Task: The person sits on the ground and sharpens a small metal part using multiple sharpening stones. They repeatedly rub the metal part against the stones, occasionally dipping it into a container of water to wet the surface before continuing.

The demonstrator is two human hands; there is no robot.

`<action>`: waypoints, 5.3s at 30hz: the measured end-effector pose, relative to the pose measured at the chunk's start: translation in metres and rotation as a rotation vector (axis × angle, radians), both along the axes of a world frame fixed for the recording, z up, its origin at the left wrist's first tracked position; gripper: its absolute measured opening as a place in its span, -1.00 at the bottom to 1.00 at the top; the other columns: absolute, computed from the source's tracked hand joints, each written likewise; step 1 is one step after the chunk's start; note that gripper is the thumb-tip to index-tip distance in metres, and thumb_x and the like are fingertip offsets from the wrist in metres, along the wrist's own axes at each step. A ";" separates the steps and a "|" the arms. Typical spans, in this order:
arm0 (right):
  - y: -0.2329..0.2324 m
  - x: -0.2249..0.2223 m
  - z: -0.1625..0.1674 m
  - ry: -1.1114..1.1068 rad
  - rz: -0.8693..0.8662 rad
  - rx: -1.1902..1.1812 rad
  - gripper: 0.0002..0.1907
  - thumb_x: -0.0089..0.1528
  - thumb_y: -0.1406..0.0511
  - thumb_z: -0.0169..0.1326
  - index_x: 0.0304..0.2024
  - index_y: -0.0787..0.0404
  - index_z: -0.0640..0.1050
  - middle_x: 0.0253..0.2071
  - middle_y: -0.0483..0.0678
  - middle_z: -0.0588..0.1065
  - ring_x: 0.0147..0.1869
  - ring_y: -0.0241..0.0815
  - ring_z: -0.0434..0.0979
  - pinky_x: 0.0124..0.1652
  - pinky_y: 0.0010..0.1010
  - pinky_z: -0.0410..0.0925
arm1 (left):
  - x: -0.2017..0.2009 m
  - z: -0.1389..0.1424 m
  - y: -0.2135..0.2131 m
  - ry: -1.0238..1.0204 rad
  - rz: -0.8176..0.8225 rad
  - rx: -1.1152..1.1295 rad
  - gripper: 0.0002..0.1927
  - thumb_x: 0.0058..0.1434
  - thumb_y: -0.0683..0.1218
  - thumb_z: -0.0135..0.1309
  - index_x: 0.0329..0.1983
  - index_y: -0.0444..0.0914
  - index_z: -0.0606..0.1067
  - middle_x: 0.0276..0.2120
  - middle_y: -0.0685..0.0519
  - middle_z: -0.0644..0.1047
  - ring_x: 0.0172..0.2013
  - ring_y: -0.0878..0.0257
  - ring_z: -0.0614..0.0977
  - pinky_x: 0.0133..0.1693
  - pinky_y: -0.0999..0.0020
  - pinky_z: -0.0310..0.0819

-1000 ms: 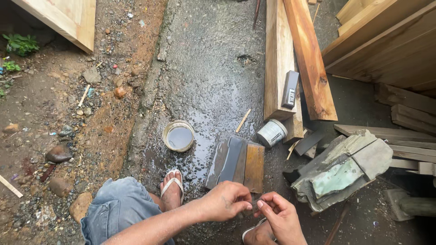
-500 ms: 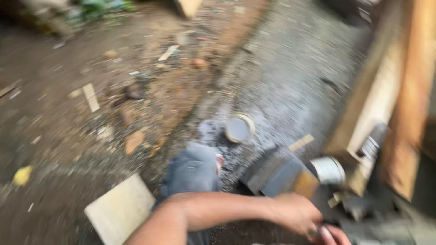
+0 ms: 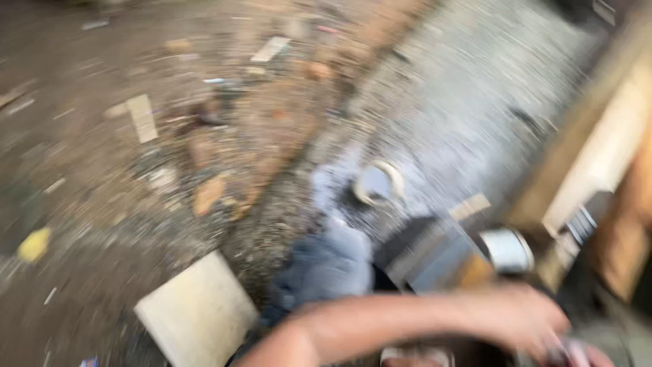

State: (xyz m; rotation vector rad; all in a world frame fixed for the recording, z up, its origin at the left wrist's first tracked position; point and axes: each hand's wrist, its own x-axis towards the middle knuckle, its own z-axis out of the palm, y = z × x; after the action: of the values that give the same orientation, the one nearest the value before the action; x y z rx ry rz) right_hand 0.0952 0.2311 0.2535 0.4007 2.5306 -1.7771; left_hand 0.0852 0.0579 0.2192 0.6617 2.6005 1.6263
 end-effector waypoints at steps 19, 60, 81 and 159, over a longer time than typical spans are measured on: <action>0.022 0.005 -0.100 0.004 -0.026 -0.166 -0.65 0.38 0.17 0.06 -0.10 0.39 0.57 -0.24 0.00 0.62 -0.18 -0.20 0.63 -0.12 -0.36 0.50 | 0.024 0.020 -0.068 -0.420 0.144 0.246 -0.88 0.25 -0.10 0.20 -0.26 -0.27 0.63 -0.50 0.17 0.60 -0.47 0.49 0.50 -0.40 0.52 0.40; -0.059 0.057 -0.067 0.089 -0.032 -0.878 -0.94 0.42 0.39 0.06 -0.07 0.26 0.47 -0.17 -0.09 0.51 -0.12 -0.28 0.50 -0.07 -0.36 0.39 | 0.039 0.024 -0.056 -0.421 0.141 0.127 -0.84 0.23 -0.09 0.16 -0.22 -0.25 0.65 -0.51 0.05 0.66 -0.56 0.41 0.57 -0.46 0.42 0.46; 0.183 -0.024 0.003 -0.033 -0.056 -0.335 -0.88 0.44 0.33 -0.07 -0.03 0.25 0.40 -0.23 0.00 0.50 -0.24 -0.18 0.58 -0.19 -0.26 0.51 | -0.136 -0.144 0.038 -0.401 0.288 -0.248 -0.63 0.18 0.12 0.19 -0.31 -0.30 0.65 -0.40 -0.12 0.64 -0.32 0.02 0.67 -0.20 0.10 0.52; 0.142 -0.409 -0.217 0.612 0.620 1.058 -0.83 0.18 0.37 0.17 -0.17 0.11 0.55 -0.19 0.05 0.42 0.04 0.14 0.32 0.02 0.09 0.13 | -0.261 -0.191 0.187 -0.111 -0.033 -0.769 -0.77 0.23 -0.11 -0.02 -0.11 -0.31 0.49 0.48 -0.27 0.07 -0.47 0.06 0.70 -0.18 -0.06 0.54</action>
State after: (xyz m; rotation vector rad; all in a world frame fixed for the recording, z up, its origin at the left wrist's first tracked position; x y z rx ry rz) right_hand -0.3133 0.3728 0.0363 -0.9814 3.2259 -0.2657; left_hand -0.1758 0.2446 0.0283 0.5213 2.7758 0.5231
